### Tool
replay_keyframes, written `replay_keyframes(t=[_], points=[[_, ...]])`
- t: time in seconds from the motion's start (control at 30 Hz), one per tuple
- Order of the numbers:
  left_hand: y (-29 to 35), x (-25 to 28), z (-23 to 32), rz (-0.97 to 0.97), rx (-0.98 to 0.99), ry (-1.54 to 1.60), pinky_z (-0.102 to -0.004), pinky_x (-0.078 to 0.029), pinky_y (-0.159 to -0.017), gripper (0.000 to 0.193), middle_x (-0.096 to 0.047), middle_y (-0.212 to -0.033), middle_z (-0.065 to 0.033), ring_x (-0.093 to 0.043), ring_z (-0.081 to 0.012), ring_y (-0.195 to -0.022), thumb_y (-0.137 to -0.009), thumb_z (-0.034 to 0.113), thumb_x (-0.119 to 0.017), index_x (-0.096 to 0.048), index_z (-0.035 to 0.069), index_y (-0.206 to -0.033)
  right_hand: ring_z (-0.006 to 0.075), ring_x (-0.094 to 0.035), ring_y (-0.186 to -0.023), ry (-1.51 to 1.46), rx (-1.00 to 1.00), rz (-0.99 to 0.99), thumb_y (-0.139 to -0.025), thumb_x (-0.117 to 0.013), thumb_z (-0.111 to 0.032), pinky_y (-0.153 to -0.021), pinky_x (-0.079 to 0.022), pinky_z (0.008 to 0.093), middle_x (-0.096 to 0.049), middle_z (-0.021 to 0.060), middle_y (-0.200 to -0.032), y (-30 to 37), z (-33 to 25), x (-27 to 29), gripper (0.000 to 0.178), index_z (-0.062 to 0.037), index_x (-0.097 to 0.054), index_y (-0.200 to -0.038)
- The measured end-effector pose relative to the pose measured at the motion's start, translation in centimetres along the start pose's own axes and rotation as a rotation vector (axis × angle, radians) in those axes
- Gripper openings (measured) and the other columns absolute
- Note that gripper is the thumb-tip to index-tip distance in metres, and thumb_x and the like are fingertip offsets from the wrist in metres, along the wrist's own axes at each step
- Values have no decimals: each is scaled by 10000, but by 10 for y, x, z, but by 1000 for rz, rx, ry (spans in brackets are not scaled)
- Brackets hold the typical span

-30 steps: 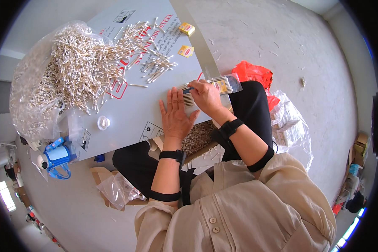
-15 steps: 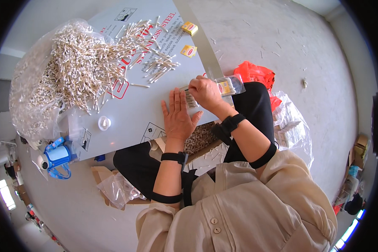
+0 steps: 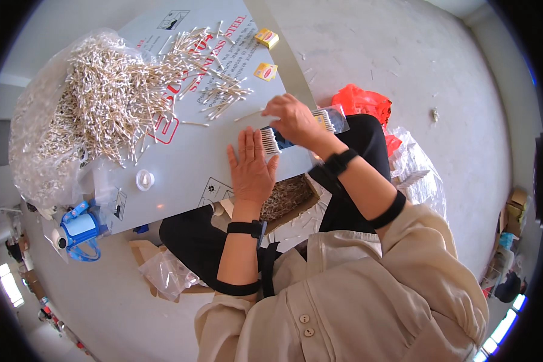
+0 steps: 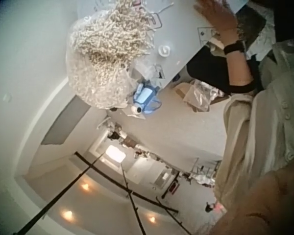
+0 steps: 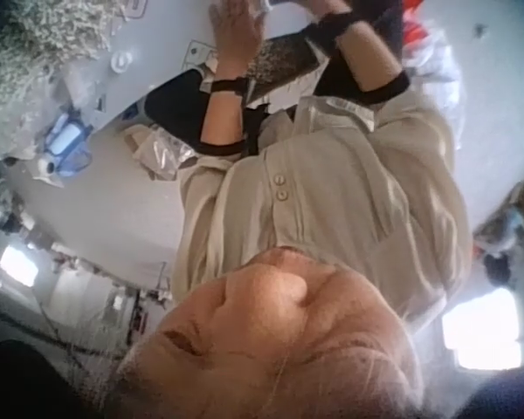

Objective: Packaging cotton swabs into small plastic bags.

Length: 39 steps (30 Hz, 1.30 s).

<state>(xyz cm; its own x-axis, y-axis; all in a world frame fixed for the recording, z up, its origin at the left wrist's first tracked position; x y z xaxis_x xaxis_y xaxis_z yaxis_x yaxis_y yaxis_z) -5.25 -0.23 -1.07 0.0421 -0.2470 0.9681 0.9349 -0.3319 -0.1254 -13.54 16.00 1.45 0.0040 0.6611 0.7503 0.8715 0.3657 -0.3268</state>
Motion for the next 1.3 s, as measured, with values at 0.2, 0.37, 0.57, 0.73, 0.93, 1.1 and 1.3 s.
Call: replay_keyframes(t=[0.2,0.37,0.57,0.73,0.93,1.1,1.3], points=[[-4,2,2,-22,21,34,-538,-99,-1191,658,-234,-1598,-134,-172,-276,-1495,-989,411,-451,-294,39,-1509,270,-430,-1301,216,31,-121,-777,-722,-241,-1045,-368,458,-536,21,-1383,54,-32,6,507,-121,-613,-1258],[-6,3,2,-65,26,41,-538,-86,-1193,651,-218,-1605,-127,-161,-273,-1498,-1002,425,-417,-283,50,-1518,266,-391,-1359,312,120,-109,-810,-671,-254,-1088,-323,458,-520,2,-1407,62,-27,-5,482,-130,-610,-1272],[-4,4,0,-81,12,1,-541,-76,-1194,677,-198,-1614,-120,-150,-276,-1501,-999,463,-409,-271,59,-1525,273,-435,-1336,369,179,-40,-818,-593,-211,-1098,-330,445,-548,52,-1375,64,-33,-12,425,-108,-638,-1229],[-4,6,2,-106,18,14,-556,-90,-1189,780,-203,-1609,-141,-145,-288,-1501,-945,509,-501,-238,71,-1534,293,-531,-1223,147,16,187,-781,-634,-119,-995,-439,436,-607,105,-1232,73,-37,-2,330,-84,-675,-1106],[-5,9,2,-95,17,46,-565,-98,-1185,856,-211,-1604,-149,-150,-298,-1500,-899,547,-555,-232,72,-1534,284,-620,-884,-14,-6,142,-728,-708,-83,-764,-516,382,-595,91,-920,66,-30,3,198,-60,-667,-921],[-4,6,0,-84,4,37,-566,-95,-1185,858,-211,-1603,-150,-151,-299,-1499,-904,562,-543,-229,73,-1535,279,-587,-804,112,58,38,-740,-684,-88,-702,-495,401,-529,76,-814,55,-33,-6,118,-65,-571,-762],[-4,7,1,-82,5,48,-566,-93,-1184,862,-210,-1604,-146,-152,-299,-1499,-904,565,-543,-223,75,-1538,281,-589,-813,99,32,58,-728,-669,-103,-702,-500,410,-533,85,-808,55,-33,-8,123,-61,-553,-739]])
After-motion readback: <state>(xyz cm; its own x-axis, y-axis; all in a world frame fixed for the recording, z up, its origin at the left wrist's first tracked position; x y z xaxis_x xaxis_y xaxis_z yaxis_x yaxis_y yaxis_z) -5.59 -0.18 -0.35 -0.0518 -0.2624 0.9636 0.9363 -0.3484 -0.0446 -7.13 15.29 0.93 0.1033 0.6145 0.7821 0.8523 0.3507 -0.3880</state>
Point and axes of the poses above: each hand's wrist, its own y-axis away from the middle knuckle, its own x-axis out of the back of the hand, z = x × y, the point moved 2 cm from there along -y, towards the middle knuckle
